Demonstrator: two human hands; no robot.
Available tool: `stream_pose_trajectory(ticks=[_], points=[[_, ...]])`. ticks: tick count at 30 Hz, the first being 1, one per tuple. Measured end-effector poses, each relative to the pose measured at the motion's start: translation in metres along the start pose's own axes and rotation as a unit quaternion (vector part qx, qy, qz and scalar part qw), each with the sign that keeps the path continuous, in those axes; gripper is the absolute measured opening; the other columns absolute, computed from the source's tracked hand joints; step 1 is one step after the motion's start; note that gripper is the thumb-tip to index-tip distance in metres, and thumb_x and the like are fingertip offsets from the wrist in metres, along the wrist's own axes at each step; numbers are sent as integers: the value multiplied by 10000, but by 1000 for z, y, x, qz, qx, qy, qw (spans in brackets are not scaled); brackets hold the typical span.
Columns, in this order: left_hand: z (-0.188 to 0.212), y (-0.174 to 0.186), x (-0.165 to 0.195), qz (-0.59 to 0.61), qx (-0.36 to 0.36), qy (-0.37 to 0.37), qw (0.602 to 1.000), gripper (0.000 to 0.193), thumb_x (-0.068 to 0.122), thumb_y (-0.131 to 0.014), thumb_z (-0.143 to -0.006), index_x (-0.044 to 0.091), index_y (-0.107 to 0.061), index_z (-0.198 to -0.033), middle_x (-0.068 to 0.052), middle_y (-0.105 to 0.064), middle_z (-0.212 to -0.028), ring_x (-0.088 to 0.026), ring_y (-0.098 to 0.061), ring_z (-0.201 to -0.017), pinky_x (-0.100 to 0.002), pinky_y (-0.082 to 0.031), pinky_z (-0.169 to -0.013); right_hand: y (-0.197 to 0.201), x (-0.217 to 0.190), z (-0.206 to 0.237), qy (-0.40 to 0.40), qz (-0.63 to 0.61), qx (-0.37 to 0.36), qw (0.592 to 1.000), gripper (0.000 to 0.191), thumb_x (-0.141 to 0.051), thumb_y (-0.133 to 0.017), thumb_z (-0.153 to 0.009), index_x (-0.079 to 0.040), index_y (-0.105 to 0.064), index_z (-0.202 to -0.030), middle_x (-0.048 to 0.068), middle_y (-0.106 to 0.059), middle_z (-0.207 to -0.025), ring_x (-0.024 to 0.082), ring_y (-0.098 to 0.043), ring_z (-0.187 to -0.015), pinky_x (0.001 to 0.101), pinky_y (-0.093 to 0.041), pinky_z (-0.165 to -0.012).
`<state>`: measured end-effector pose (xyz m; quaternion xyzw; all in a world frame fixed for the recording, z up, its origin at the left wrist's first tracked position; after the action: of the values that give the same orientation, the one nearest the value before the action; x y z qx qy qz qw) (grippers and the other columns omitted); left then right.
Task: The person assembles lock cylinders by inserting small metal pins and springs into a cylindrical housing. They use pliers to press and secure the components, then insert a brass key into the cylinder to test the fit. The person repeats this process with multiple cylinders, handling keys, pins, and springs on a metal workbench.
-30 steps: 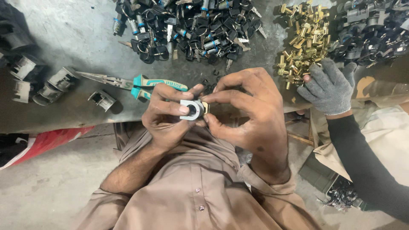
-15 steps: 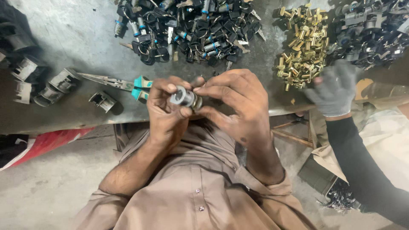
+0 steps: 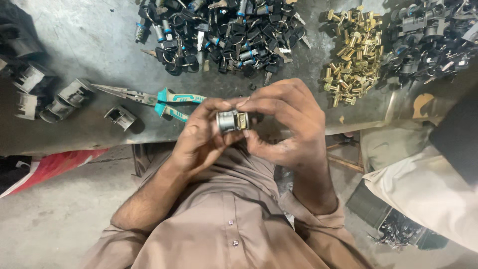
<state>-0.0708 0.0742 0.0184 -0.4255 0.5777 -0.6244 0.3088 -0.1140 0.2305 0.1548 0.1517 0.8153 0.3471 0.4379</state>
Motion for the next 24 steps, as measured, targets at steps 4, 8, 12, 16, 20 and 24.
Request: stream_pose_trajectory(ticks=[4, 8, 12, 16, 20, 24], points=[[4, 5, -8, 13, 22, 51, 998, 553, 202, -822, -976, 82, -485, -1398, -150, -585, -1358, -304, -615, -1301, -420, -537, -1094, 1, 2, 2, -13, -16, -31, 999, 438, -13, -804, -704, -110, -745, -1127, 29, -703, -1135, 237, -659, -1092, 340, -551, -945], [9, 10, -12, -36, 38, 29, 998, 548, 191, -843, -959, 57, -493, -1360, -155, -607, -1381, -313, -630, -1311, -451, -553, -1102, 4, 2, 1, -22, -49, -63, 997, 446, -67, -831, -712, -88, -727, -1146, 33, -703, -1166, 241, -659, -1109, 366, -526, -1006], [8, 11, -10, -85, 38, 3, 996, 636, 174, -881, -915, -18, -516, -1399, -142, -622, -1330, -247, -638, -1254, -388, -537, -1132, 6, 2, 2, -17, -65, -51, 996, 400, -99, -868, -767, -91, -721, -1139, 20, -718, -1169, 223, -670, -1099, 327, -527, -947], [6, 10, -8, -107, 45, 9, 993, 740, 163, -918, -847, -28, -511, -1435, -145, -630, -1365, -226, -657, -1244, -370, -545, -1100, 7, 3, 5, -22, -85, -49, 995, 388, -100, -868, -763, -98, -738, -1128, 26, -724, -1137, 218, -671, -1059, 325, -532, -914], [8, 10, -8, -140, 49, 6, 989, 767, 150, -934, -829, -49, -531, -1450, -144, -634, -1366, -205, -651, -1245, -357, -542, -1106, 10, 5, 7, -21, -116, -62, 991, 378, -91, -878, -767, -96, -752, -1124, 33, -727, -1132, 214, -680, -1002, 328, -543, -897], [8, 10, -9, -151, 39, 8, 988, 750, 157, -938, -820, -46, -547, -1427, -145, -643, -1360, -206, -646, -1267, -361, -540, -1127, 14, 8, 6, -18, -120, -78, 990, 373, -89, -897, -768, -85, -769, -1118, 41, -732, -1117, 231, -682, -1019, 325, -545, -874]])
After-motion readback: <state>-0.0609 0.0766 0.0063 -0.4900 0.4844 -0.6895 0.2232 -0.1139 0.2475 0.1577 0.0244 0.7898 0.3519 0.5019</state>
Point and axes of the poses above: each hand's wrist, its own z-axis away from the middle knuckle, its own y-axis out of the back of the hand, x = y × z, the point moved 3 cm from there along -z, towards the middle knuckle
